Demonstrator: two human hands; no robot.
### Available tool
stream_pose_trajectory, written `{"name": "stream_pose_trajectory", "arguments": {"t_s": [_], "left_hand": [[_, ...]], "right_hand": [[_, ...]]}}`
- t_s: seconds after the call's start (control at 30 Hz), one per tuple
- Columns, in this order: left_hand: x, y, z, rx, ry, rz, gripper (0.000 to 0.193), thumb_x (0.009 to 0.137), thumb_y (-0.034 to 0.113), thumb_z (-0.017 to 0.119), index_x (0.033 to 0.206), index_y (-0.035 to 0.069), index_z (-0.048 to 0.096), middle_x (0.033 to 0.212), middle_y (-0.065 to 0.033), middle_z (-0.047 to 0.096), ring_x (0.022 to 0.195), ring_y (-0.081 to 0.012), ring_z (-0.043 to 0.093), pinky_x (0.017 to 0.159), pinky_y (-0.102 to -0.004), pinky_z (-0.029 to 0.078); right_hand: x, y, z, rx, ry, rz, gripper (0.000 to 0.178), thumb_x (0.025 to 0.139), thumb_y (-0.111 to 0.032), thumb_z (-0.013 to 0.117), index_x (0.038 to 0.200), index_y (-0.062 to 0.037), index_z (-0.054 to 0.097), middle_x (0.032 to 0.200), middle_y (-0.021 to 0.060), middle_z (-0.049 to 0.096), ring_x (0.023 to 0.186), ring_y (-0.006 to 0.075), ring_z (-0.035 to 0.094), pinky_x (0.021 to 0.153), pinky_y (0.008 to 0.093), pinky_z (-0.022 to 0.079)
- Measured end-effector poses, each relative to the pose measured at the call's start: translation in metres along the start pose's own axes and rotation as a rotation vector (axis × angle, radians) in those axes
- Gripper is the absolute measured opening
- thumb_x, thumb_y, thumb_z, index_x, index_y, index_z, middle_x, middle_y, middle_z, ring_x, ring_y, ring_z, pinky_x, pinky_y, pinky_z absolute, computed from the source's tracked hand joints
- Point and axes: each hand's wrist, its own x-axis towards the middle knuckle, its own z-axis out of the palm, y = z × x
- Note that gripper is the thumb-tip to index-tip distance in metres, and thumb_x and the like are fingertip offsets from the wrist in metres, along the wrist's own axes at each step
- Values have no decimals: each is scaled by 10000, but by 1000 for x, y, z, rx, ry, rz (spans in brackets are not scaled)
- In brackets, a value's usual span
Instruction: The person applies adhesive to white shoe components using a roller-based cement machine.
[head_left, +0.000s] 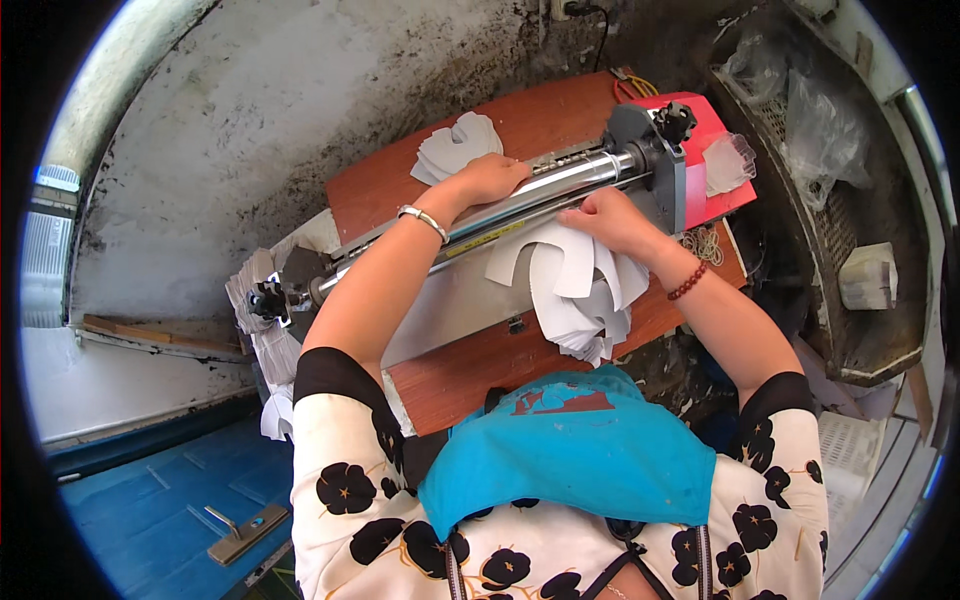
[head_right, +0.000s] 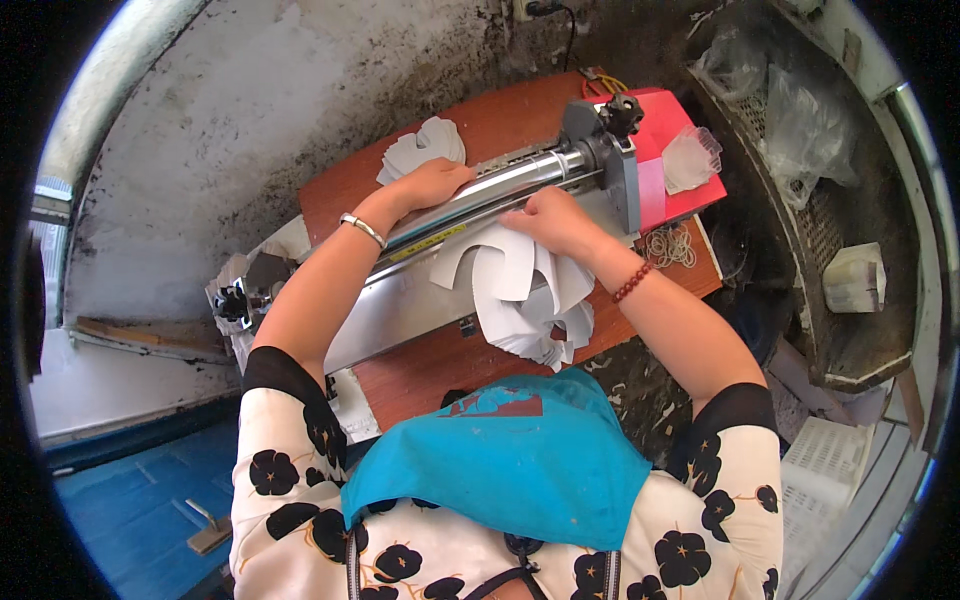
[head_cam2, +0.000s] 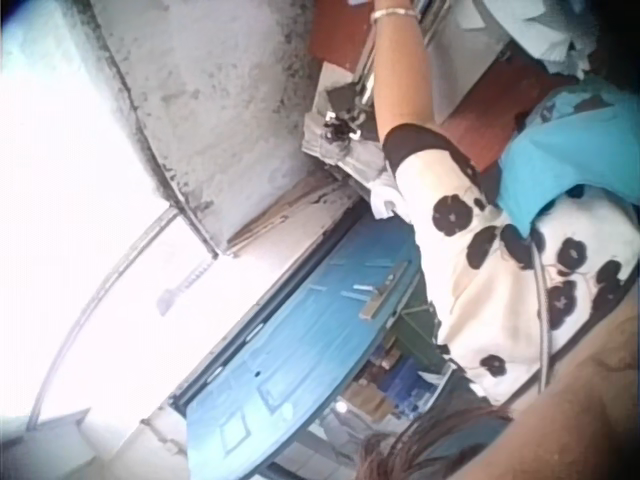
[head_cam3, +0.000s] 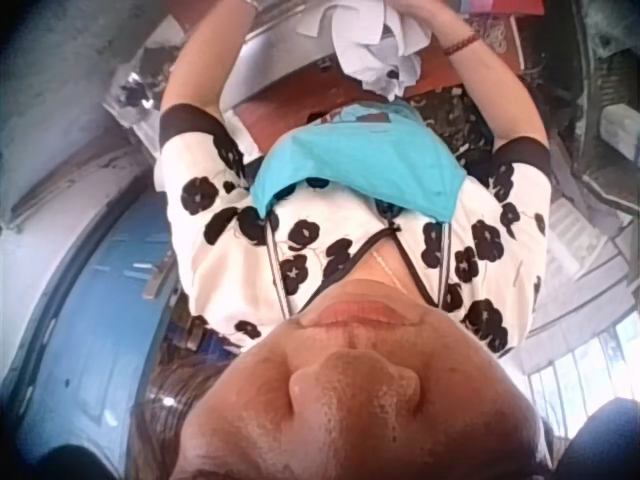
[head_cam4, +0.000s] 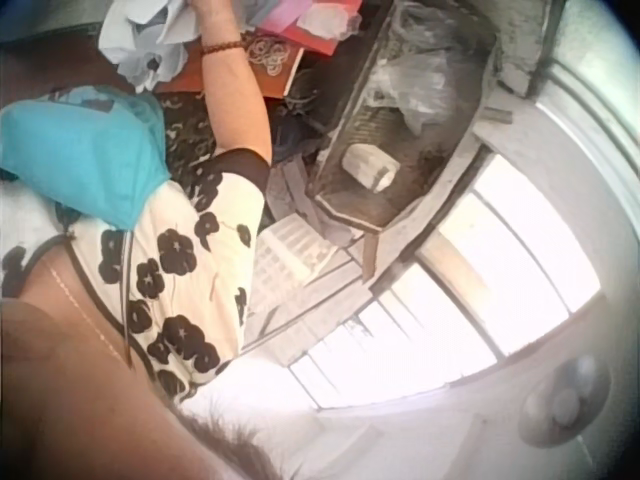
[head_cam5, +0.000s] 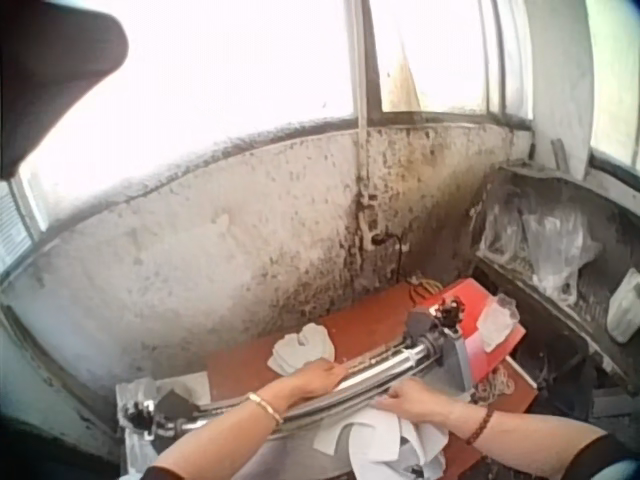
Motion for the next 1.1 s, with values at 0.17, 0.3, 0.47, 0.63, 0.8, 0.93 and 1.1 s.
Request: {"name": "stream_pose_trajectory", "arguments": {"t_s": [0.17, 0.3, 0.47, 0.63, 0.8, 0.93, 1.1], "left_hand": [[7, -4, -3, -57, -65, 9, 392, 831, 341, 506, 846, -21, 656, 844, -143, 641, 788, -192, 579, 738, -329, 442], [13, -4, -1, 16, -13, 65, 372, 815, 323, 545, 859, -28, 663, 852, -154, 655, 797, -217, 603, 742, -327, 455], [22, -13, 3, 29, 24, 64, 351, 803, 307, 567, 861, -22, 675, 874, -168, 662, 817, -243, 618, 755, -327, 462], [28, -23, -5, 55, 171, 101, 294, 744, 133, 615, 1015, 20, 607, 851, -144, 638, 827, -245, 603, 753, -346, 458], [31, -26, -12, -54, 451, 137, 352, 753, 41, 554, 1103, 80, 563, 783, -112, 600, 732, -221, 558, 692, -345, 443], [13, -12, -22, -208, 525, 258, 355, 824, -3, 449, 1132, 106, 588, 945, -147, 638, 815, -274, 612, 746, -369, 455], [-3, -2, -30, -171, 483, 187, 364, 819, -25, 437, 1085, 118, 639, 942, -130, 640, 754, -204, 594, 705, -317, 460]], "right_hand": [[-6, 5, 1, 256, 26, 97, 412, 762, -347, 696, 608, 28, 622, 567, 99, 593, 511, 135, 558, 491, 322, 446], [-3, 9, 2, 131, 72, 33, 390, 766, -323, 702, 621, 31, 626, 586, 86, 608, 522, 115, 557, 487, 301, 448], [-9, 3, -2, 131, 47, 96, 344, 766, -294, 708, 702, 40, 652, 663, 92, 646, 572, 116, 582, 529, 287, 474], [-28, 1, 0, 300, 0, 26, 335, 782, -211, 705, 960, 63, 630, 831, 97, 657, 745, 115, 608, 654, 257, 502], [-41, 7, 7, 312, 90, -90, 302, 754, -160, 693, 949, 64, 643, 825, 127, 675, 750, 161, 630, 678, 283, 504], [-43, 1, 7, 193, 119, -56, 239, 788, -142, 631, 921, 56, 652, 792, 139, 670, 713, 173, 629, 653, 299, 497], [-39, 6, 5, 189, 123, -49, 251, 810, -188, 613, 853, 57, 653, 730, 139, 658, 663, 177, 618, 613, 313, 485]]}}
